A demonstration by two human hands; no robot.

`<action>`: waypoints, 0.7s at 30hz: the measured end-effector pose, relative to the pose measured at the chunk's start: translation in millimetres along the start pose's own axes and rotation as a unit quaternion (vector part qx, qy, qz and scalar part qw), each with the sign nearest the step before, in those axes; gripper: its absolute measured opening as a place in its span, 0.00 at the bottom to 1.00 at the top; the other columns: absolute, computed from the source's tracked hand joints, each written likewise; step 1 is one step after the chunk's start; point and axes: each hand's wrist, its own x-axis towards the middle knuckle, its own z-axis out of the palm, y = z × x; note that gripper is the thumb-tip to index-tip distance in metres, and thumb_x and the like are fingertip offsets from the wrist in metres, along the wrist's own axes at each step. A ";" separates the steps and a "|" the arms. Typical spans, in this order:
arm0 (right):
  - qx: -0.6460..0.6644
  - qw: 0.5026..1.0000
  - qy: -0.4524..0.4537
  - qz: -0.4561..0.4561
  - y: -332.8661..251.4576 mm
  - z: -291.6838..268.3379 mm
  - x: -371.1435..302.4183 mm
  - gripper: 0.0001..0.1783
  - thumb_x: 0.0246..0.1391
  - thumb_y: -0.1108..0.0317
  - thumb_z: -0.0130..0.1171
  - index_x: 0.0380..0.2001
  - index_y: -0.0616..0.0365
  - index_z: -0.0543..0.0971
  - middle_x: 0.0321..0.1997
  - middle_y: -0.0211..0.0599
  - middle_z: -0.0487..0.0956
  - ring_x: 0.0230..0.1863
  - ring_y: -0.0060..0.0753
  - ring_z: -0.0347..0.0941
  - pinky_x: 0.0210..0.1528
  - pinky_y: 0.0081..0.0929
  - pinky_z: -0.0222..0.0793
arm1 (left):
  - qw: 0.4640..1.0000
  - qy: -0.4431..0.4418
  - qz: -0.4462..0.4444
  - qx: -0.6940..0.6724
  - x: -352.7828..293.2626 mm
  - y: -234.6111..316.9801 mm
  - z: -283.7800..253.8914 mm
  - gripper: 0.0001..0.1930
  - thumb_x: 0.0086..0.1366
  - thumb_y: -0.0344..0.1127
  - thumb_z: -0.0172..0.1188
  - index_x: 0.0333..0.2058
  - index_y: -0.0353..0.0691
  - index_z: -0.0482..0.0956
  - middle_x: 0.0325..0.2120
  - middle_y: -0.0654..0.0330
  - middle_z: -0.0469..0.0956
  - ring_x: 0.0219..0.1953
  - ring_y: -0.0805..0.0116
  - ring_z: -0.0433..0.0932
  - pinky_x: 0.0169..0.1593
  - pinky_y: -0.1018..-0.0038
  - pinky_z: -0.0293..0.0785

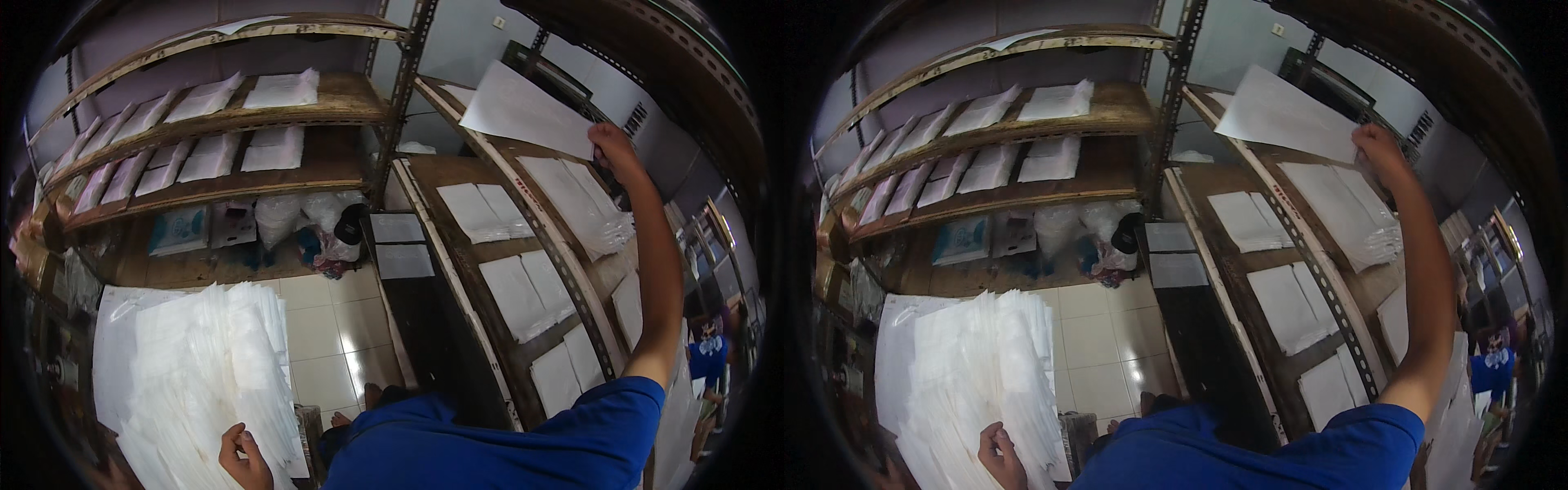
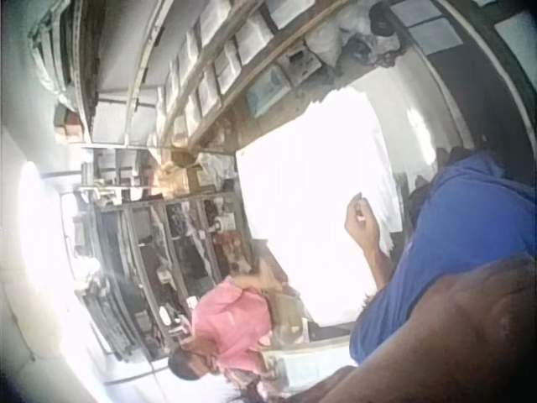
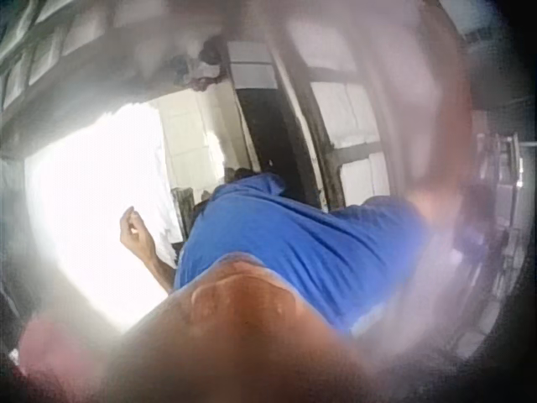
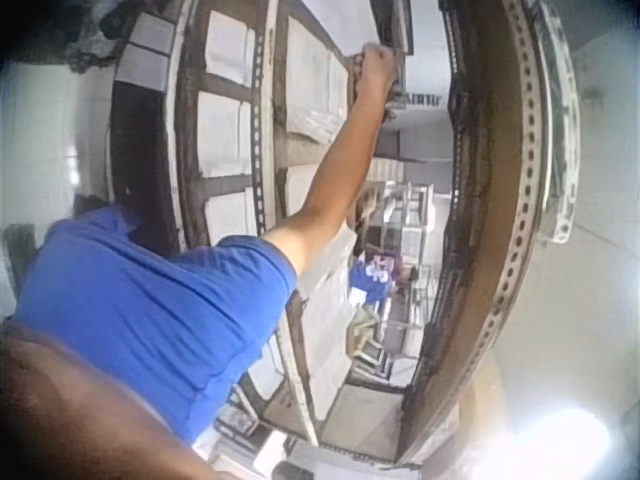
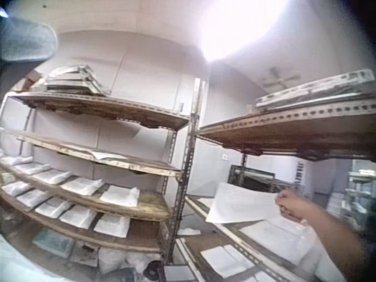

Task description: The person repeatedly picks up white paper sheets from a table and places them onto a nearby metal shelf. The person handles the sheets one at a time, moving between the table and the shelf throughout the clip.

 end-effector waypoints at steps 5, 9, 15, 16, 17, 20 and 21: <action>-0.052 0.992 -0.038 0.105 71.2 -54.7 -17.9 0.05 0.51 0.67 0.57 0.30 0.55 0.73 0.18 0.24 0.69 0.16 0.12 0.61 0.13 0.13 0.51 | 1.000 -0.006 0.028 0.000 15.3 2.1 3.0 0.12 0.64 0.34 0.54 0.41 0.32 0.79 0.29 0.55 0.80 0.28 0.70 0.74 0.32 0.74 0.69; -0.110 0.986 -0.016 0.121 53.5 -47.1 -61.9 0.08 0.46 0.67 0.56 0.19 0.58 0.73 0.17 0.30 0.71 0.14 0.17 0.61 0.11 0.18 0.50 | 0.998 -0.014 0.057 0.014 20.0 1.3 7.7 0.12 0.64 0.34 0.54 0.41 0.32 0.79 0.30 0.55 0.80 0.28 0.69 0.74 0.33 0.75 0.70; -0.192 0.973 -0.038 0.124 58.4 -55.5 -76.9 0.08 0.44 0.66 0.55 0.17 0.58 0.73 0.14 0.30 0.71 0.13 0.17 0.62 0.11 0.19 0.52 | 0.998 -0.031 0.060 0.005 41.3 -0.8 21.2 0.11 0.64 0.32 0.52 0.39 0.31 0.79 0.29 0.55 0.78 0.28 0.69 0.73 0.34 0.74 0.69; -0.214 0.969 -0.043 0.119 63.7 -57.0 -73.1 0.09 0.44 0.66 0.54 0.17 0.59 0.73 0.14 0.30 0.71 0.13 0.18 0.63 0.12 0.20 0.53 | 0.999 -0.021 0.039 -0.008 43.9 -3.1 19.5 0.10 0.62 0.29 0.52 0.37 0.29 0.78 0.25 0.57 0.76 0.27 0.71 0.71 0.33 0.75 0.68; -0.238 0.963 -0.055 0.112 70.1 -55.0 -68.0 0.09 0.44 0.66 0.54 0.17 0.59 0.74 0.13 0.30 0.71 0.13 0.18 0.63 0.12 0.20 0.54 | 1.000 -0.008 0.012 -0.018 44.5 -7.9 16.3 0.09 0.60 0.27 0.52 0.35 0.28 0.77 0.22 0.59 0.75 0.26 0.74 0.70 0.32 0.76 0.66; -0.391 0.910 -0.137 0.020 116.0 -91.7 -42.9 0.09 0.50 0.65 0.52 0.20 0.56 0.72 0.16 0.27 0.67 0.16 0.20 0.61 0.16 0.25 0.55 | 0.996 0.034 0.078 -0.009 51.2 -13.4 3.8 0.07 0.57 0.24 0.54 0.33 0.28 0.78 0.21 0.55 0.76 0.23 0.71 0.69 0.30 0.75 0.67; -0.383 0.915 -0.126 -0.001 120.7 -80.5 -35.2 0.10 0.52 0.64 0.52 0.24 0.59 0.72 0.20 0.28 0.69 0.20 0.24 0.63 0.22 0.28 0.60 | 0.997 0.041 0.060 -0.013 45.6 -9.8 -4.2 0.07 0.57 0.23 0.54 0.33 0.28 0.78 0.22 0.53 0.77 0.24 0.69 0.71 0.30 0.74 0.67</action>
